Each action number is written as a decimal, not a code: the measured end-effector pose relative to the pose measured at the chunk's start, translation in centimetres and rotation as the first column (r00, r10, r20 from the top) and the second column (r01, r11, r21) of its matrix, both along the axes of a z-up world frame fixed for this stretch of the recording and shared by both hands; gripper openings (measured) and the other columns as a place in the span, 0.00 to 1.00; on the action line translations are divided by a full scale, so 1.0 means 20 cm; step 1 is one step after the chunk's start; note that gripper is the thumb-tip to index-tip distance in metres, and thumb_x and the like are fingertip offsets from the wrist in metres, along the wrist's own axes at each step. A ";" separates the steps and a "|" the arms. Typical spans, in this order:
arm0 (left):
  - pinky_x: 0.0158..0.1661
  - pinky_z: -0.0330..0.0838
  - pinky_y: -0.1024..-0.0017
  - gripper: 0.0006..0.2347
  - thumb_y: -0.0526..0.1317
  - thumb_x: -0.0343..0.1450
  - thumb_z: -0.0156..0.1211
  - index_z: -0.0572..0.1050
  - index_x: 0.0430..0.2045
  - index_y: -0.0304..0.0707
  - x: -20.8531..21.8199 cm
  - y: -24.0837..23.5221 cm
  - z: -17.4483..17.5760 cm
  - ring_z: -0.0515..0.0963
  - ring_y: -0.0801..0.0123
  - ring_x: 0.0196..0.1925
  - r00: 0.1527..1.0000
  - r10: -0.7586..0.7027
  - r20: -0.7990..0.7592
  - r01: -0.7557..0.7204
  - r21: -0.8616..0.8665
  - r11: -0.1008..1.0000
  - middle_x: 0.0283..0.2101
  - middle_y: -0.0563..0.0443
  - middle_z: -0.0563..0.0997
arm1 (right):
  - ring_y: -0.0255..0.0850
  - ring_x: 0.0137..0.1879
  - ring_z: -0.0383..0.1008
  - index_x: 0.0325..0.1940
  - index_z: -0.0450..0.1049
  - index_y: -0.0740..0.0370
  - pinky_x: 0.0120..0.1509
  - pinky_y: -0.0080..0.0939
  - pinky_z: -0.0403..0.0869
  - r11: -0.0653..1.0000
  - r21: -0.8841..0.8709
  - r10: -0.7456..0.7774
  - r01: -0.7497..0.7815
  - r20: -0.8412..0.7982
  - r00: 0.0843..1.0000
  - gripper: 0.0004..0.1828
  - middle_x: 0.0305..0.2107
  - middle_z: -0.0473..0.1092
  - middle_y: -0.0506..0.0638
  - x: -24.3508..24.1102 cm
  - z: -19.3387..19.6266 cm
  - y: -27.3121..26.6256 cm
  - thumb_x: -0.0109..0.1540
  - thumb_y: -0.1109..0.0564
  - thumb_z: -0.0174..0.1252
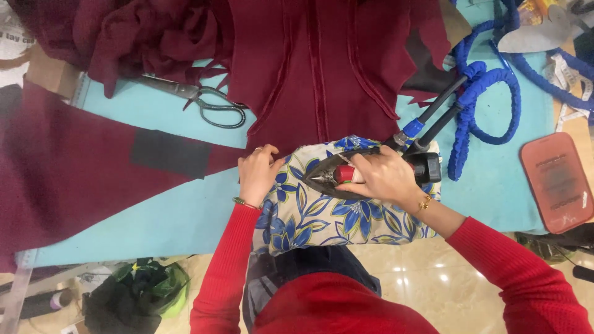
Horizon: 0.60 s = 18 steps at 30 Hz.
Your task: Ironing a piece of floral fabric and then cutting out pattern pieces from a larger maroon fabric using tailor shears.
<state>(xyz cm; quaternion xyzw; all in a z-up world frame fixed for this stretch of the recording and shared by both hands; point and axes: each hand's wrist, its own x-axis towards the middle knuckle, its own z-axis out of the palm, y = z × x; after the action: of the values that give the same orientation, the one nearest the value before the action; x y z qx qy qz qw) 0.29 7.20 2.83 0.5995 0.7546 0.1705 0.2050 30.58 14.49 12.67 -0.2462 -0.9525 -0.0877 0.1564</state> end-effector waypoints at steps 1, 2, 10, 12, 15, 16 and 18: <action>0.44 0.66 0.56 0.09 0.48 0.70 0.65 0.79 0.39 0.50 0.00 -0.01 0.01 0.84 0.58 0.37 1.000 0.012 0.013 -0.012 0.014 1.000 0.30 0.59 0.78 | 0.38 0.23 0.74 0.35 0.69 0.52 0.43 0.36 0.66 1.000 -0.003 0.010 -0.010 -0.004 1.000 0.34 0.16 0.68 0.45 0.00 0.01 0.00 0.60 0.19 0.53; 0.44 0.66 0.56 0.09 0.48 0.70 0.65 0.79 0.39 0.50 0.00 -0.01 0.00 0.84 0.58 0.37 1.000 0.006 0.011 -0.006 0.015 1.000 0.30 0.59 0.78 | 0.38 0.23 0.74 0.35 0.69 0.52 0.43 0.36 0.66 1.000 -0.002 0.004 -0.004 -0.006 1.000 0.34 0.16 0.68 0.45 0.00 0.01 0.00 0.60 0.19 0.53; 0.47 0.66 0.59 0.03 0.45 0.71 0.64 0.78 0.29 0.53 0.06 -0.09 0.08 0.77 0.63 0.46 0.999 0.045 -0.016 -0.042 0.137 0.990 0.32 0.60 0.74 | 0.37 0.25 0.77 0.41 0.69 0.51 0.43 0.38 0.65 0.980 -0.075 0.191 -0.186 0.064 0.980 0.25 0.18 0.71 0.43 0.12 -0.25 0.08 0.63 0.29 0.53; 0.50 0.64 0.59 0.03 0.45 0.72 0.63 0.78 0.30 0.53 0.09 -0.14 0.11 0.75 0.65 0.50 0.999 0.038 0.008 -0.039 0.166 0.985 0.34 0.62 0.75 | 0.37 0.25 0.78 0.42 0.69 0.51 0.43 0.38 0.65 0.959 -0.145 0.255 -0.244 0.066 0.965 0.24 0.18 0.72 0.43 0.15 -0.28 0.08 0.62 0.30 0.52; 0.55 0.62 0.57 0.02 0.42 0.73 0.62 0.77 0.31 0.52 0.16 -0.23 0.19 0.73 0.65 0.56 0.997 -0.013 0.079 -0.006 0.238 0.971 0.39 0.63 0.78 | 0.36 0.24 0.79 0.44 0.69 0.51 0.43 0.38 0.66 0.928 -0.220 0.322 -0.301 0.067 0.944 0.24 0.17 0.74 0.44 0.17 -0.24 0.01 0.60 0.31 0.52; 0.59 0.61 0.55 0.01 0.39 0.73 0.62 0.77 0.31 0.50 0.18 -0.26 0.22 0.73 0.63 0.60 0.991 -0.048 0.126 0.012 0.276 0.961 0.43 0.62 0.80 | 0.36 0.24 0.80 0.45 0.70 0.50 0.43 0.38 0.66 0.922 -0.231 0.334 -0.310 0.074 0.940 0.23 0.16 0.74 0.44 0.18 -0.21 -0.02 0.60 0.32 0.53; 0.63 0.58 0.52 0.01 0.37 0.72 0.63 0.77 0.33 0.46 0.28 -0.38 0.22 0.72 0.59 0.63 0.979 -0.181 0.097 0.127 0.406 0.905 0.47 0.56 0.81 | 0.36 0.23 0.78 0.46 0.70 0.51 0.42 0.39 0.66 0.907 -0.275 0.349 -0.320 0.063 0.935 0.22 0.15 0.72 0.42 0.28 -0.11 -0.11 0.62 0.34 0.47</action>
<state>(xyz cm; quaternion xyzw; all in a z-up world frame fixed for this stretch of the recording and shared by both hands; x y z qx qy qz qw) 5.87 -0.34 7.30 0.6737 0.6393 0.3428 0.1411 36.25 12.23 10.43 -0.0924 -0.9909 0.0527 0.0824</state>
